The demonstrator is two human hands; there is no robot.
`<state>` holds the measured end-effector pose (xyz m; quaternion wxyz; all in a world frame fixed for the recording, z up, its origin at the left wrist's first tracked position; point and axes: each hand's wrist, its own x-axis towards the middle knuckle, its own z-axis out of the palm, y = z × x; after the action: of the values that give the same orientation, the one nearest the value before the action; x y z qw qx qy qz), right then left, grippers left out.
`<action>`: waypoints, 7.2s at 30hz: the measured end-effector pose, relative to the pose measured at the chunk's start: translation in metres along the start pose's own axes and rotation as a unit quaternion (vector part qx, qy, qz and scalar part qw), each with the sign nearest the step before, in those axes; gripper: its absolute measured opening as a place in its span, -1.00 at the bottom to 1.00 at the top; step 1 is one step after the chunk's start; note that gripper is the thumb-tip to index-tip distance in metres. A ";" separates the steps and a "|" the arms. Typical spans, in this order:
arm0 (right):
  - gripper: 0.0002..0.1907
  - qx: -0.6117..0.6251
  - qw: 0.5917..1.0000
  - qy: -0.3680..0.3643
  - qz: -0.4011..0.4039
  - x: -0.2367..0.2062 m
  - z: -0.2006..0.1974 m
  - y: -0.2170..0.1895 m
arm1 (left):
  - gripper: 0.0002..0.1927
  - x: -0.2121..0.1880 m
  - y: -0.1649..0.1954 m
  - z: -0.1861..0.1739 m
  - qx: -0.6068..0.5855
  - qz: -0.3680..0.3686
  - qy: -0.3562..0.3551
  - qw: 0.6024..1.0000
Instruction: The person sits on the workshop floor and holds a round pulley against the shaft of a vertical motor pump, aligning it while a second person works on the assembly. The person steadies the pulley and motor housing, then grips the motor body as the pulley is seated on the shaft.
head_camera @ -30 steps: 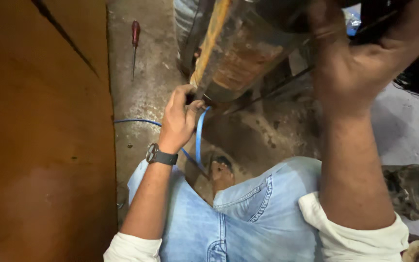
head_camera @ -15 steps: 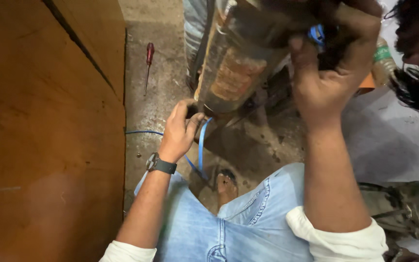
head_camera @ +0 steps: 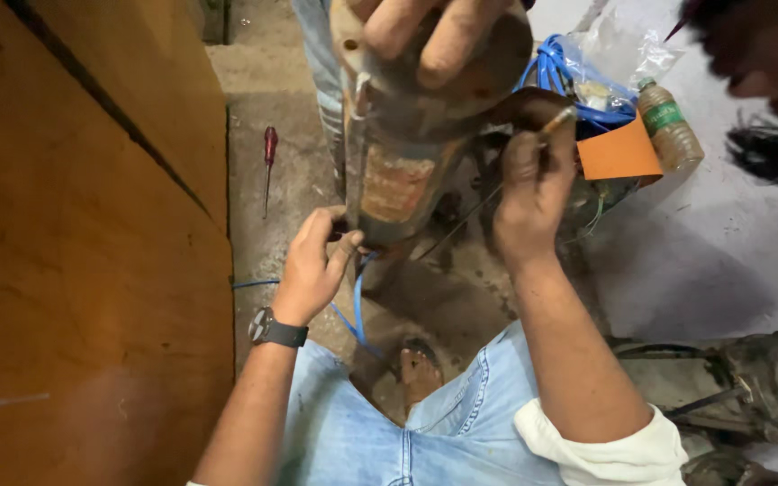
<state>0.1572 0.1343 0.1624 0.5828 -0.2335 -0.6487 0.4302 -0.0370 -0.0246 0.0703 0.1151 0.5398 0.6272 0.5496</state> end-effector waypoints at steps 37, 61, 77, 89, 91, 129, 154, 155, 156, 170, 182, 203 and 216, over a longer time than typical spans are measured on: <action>-0.38 0.022 0.987 -0.143 0.065 0.008 -0.027 -0.008 | -0.03 0.115 0.094 -0.019 -0.062 0.228 0.027 0.971; -0.34 0.238 0.961 -0.129 0.053 0.056 0.002 0.048 | -0.14 0.117 0.122 -0.022 -0.115 0.134 0.051 0.983; -0.43 0.319 0.936 -0.037 0.145 0.057 0.005 0.084 | -0.25 0.116 0.117 -0.013 -0.113 0.122 0.092 0.982; -0.23 0.383 0.908 -0.113 0.123 0.054 -0.006 0.089 | -0.26 0.114 0.117 -0.011 -0.096 0.112 0.099 0.984; -0.29 0.365 0.918 -0.145 0.058 0.059 -0.003 0.093 | -0.27 0.115 0.114 -0.011 -0.134 0.085 0.085 0.984; -0.44 0.385 0.914 -0.087 0.090 0.082 0.001 0.135 | -0.20 0.106 0.136 -0.002 -0.017 0.010 0.180 0.983; -0.66 -0.064 0.973 -0.174 0.136 -0.020 -0.028 -0.021 | -0.04 0.097 0.122 0.006 -0.030 0.103 0.206 0.973; -0.64 -0.054 0.971 -0.178 0.151 -0.020 -0.026 -0.022 | -0.07 0.097 0.122 0.003 -0.029 0.098 0.205 0.973; -0.61 -0.056 0.969 -0.186 0.153 -0.019 -0.024 -0.022 | -0.10 0.098 0.122 0.001 -0.029 0.094 0.205 0.974; -0.56 -0.084 0.973 -0.162 0.141 -0.005 -0.011 -0.035 | -0.33 0.109 0.137 -0.004 0.031 0.094 0.214 0.972; -0.48 -0.425 0.891 0.037 -0.158 -0.015 -0.009 -0.001 | -0.22 0.106 0.135 -0.005 -0.020 0.064 0.203 0.977; -0.15 -0.082 0.985 0.061 -0.136 0.017 0.039 0.042 | -0.44 0.064 0.101 -0.018 -0.056 -0.041 0.055 0.996; -0.22 -0.073 0.982 0.065 -0.164 0.016 0.040 0.048 | -0.57 0.071 0.116 -0.022 -0.006 -0.039 0.052 0.998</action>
<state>0.1062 0.1610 0.1339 0.6676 -0.1932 -0.6688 0.2639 -0.0174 -0.0020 0.2046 0.1066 0.4846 0.6499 0.5756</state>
